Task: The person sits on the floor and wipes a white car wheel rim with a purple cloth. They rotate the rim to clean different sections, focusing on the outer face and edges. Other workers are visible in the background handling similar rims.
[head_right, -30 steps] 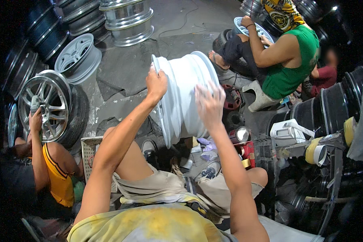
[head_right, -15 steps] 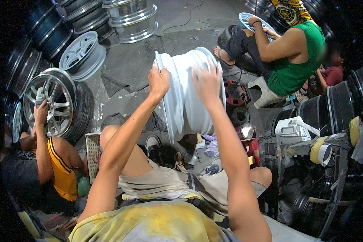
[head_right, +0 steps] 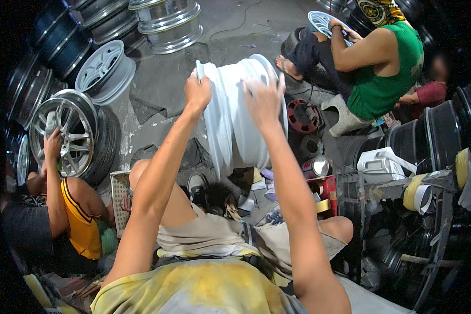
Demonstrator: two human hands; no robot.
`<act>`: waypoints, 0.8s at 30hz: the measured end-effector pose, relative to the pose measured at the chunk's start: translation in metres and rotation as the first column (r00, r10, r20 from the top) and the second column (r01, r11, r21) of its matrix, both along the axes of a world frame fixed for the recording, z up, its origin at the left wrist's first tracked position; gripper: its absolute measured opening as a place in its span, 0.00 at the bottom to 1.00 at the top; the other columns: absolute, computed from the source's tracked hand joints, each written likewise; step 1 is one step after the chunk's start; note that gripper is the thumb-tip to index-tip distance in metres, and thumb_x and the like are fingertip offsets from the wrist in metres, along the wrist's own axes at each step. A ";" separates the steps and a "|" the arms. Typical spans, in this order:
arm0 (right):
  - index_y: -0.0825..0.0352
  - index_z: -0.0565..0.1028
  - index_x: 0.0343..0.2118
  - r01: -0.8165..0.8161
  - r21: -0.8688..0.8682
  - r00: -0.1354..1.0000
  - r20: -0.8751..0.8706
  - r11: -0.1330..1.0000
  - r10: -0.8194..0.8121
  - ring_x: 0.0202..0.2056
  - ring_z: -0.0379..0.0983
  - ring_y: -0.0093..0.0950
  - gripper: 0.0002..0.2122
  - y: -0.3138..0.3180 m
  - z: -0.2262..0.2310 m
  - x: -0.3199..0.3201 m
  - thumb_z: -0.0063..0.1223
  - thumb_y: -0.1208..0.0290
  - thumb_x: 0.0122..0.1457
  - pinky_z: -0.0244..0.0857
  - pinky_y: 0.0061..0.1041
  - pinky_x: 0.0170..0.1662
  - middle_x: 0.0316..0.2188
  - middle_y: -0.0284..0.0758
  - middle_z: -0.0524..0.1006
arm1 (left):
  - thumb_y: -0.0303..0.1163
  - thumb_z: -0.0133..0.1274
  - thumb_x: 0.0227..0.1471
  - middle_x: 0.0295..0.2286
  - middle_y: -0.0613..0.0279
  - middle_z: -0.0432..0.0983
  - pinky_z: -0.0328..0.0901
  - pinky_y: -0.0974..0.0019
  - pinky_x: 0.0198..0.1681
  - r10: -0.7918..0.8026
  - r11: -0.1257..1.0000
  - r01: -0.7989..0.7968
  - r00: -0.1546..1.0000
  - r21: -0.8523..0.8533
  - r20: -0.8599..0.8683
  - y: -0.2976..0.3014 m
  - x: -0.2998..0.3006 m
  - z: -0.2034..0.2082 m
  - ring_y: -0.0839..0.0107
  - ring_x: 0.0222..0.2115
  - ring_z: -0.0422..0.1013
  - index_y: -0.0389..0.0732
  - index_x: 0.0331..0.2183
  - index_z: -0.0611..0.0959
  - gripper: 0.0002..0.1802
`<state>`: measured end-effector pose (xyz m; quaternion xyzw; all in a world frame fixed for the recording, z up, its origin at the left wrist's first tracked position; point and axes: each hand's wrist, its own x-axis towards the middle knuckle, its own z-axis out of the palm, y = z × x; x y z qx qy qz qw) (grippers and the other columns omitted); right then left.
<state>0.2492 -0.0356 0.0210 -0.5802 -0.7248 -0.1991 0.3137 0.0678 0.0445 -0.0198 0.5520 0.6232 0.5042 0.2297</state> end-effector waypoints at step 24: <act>0.56 0.85 0.42 0.026 -0.107 0.999 0.036 0.994 -0.022 0.61 0.66 0.38 0.10 0.020 0.005 0.003 0.54 0.65 0.63 0.49 0.51 0.66 0.43 0.33 0.83 | 0.32 0.47 0.55 0.45 0.36 0.80 0.67 0.53 0.54 -0.027 1.000 0.027 0.999 0.004 0.028 -0.015 -0.001 0.011 0.46 0.50 0.76 0.31 0.56 0.76 0.28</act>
